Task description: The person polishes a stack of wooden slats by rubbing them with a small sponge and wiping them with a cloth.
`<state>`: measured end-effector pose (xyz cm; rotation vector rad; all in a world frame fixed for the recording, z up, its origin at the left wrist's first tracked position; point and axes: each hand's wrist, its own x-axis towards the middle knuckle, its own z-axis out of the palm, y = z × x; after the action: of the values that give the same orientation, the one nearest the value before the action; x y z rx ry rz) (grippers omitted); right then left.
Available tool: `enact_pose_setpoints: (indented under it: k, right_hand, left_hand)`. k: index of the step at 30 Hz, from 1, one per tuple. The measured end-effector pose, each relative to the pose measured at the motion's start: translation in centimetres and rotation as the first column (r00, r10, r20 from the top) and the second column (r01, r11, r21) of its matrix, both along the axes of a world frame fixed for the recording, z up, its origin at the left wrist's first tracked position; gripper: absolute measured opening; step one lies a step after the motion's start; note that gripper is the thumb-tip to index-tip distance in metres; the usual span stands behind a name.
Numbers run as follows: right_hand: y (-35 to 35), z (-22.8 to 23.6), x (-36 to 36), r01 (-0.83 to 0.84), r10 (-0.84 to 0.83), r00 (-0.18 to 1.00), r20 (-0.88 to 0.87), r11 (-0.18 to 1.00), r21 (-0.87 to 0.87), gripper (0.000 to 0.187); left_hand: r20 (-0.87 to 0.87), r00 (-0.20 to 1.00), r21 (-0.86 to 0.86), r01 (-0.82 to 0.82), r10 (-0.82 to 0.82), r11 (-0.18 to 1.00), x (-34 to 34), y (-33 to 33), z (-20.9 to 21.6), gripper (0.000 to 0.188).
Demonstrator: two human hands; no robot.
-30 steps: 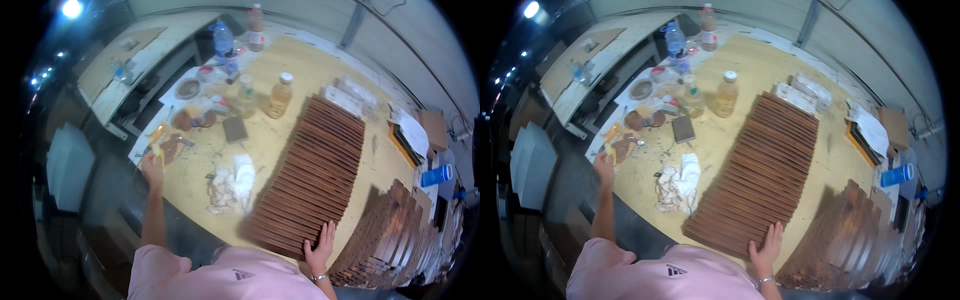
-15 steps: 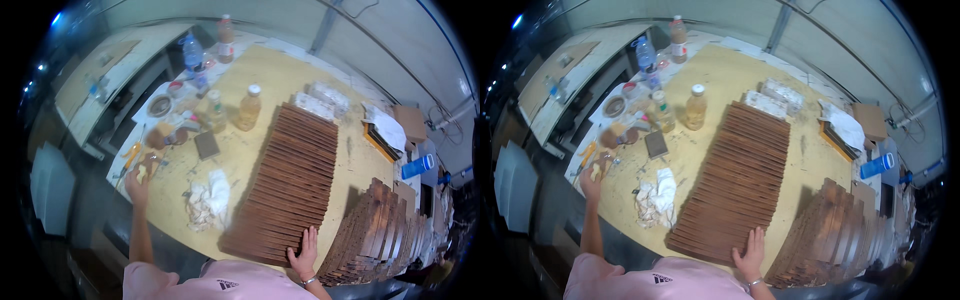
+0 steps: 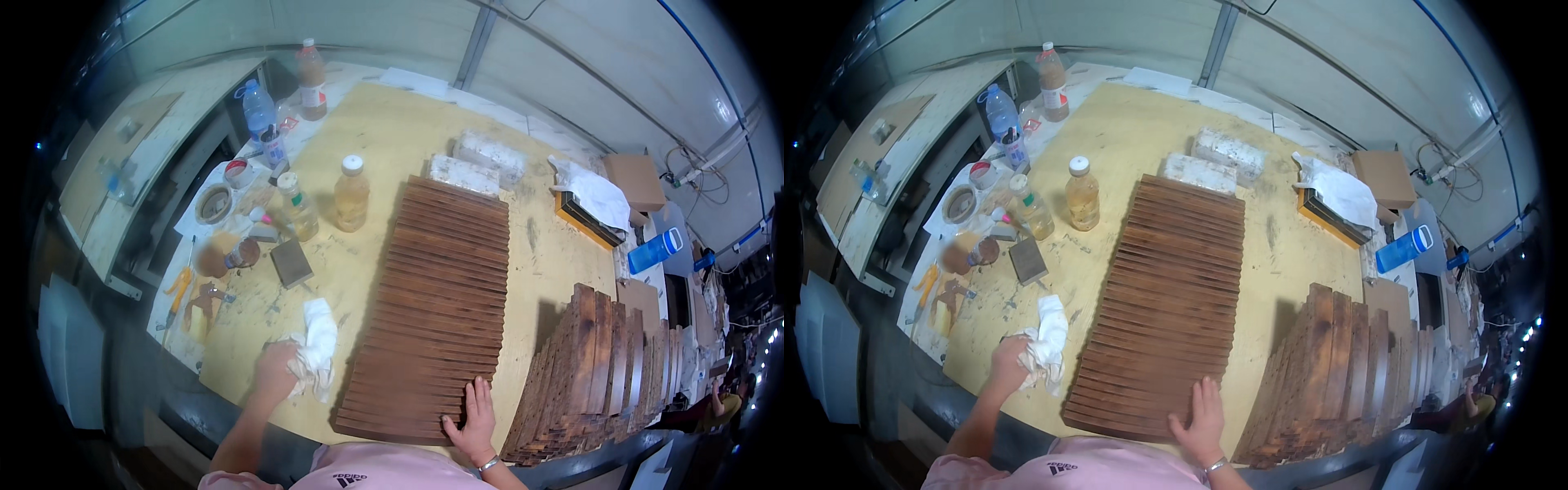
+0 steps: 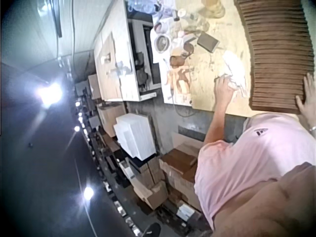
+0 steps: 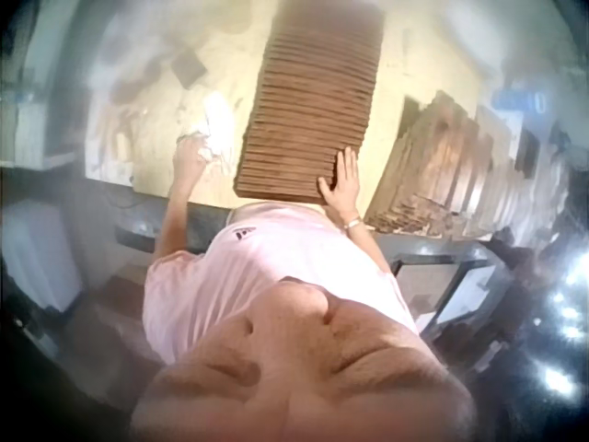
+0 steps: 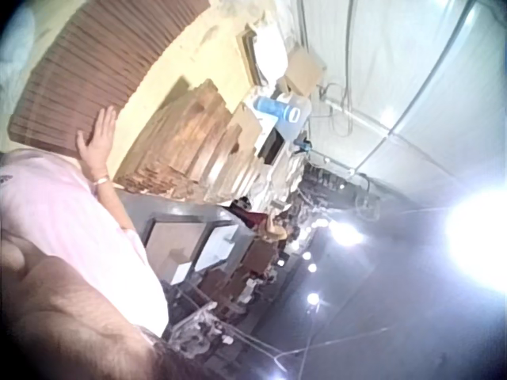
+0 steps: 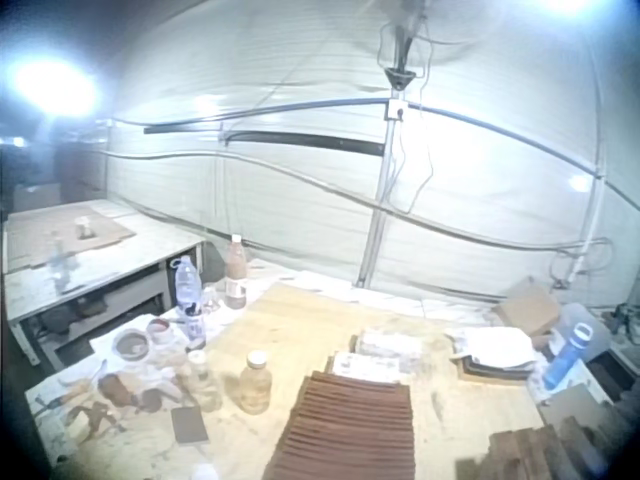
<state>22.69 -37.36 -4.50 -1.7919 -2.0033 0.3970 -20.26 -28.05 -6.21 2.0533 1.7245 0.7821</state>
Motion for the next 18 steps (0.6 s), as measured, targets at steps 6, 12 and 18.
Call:
enact_pose_setpoints:
  k: [6,12,18]
  right_hand:
    - [0.0,0.4,-0.1,0.012,-0.012,1.0,0.022,1.0,0.016,0.088]
    - [0.2,0.0,0.1,-0.008,0.008,0.999,0.043,1.0,0.01,0.09]
    - [0.1,0.0,-0.1,-0.005,0.005,0.997,0.078,1.0,0.002,0.09]
  left_hand:
    - [0.02,0.996,0.278,0.082,-0.091,0.957,7.2,7.2,6.4,0.046]
    - [-0.101,0.865,0.222,0.501,-0.492,0.836,20.1,9.8,4.1,0.055]
    - [-0.182,0.812,0.227,0.584,-0.555,0.78,23.3,9.9,2.2,0.064]
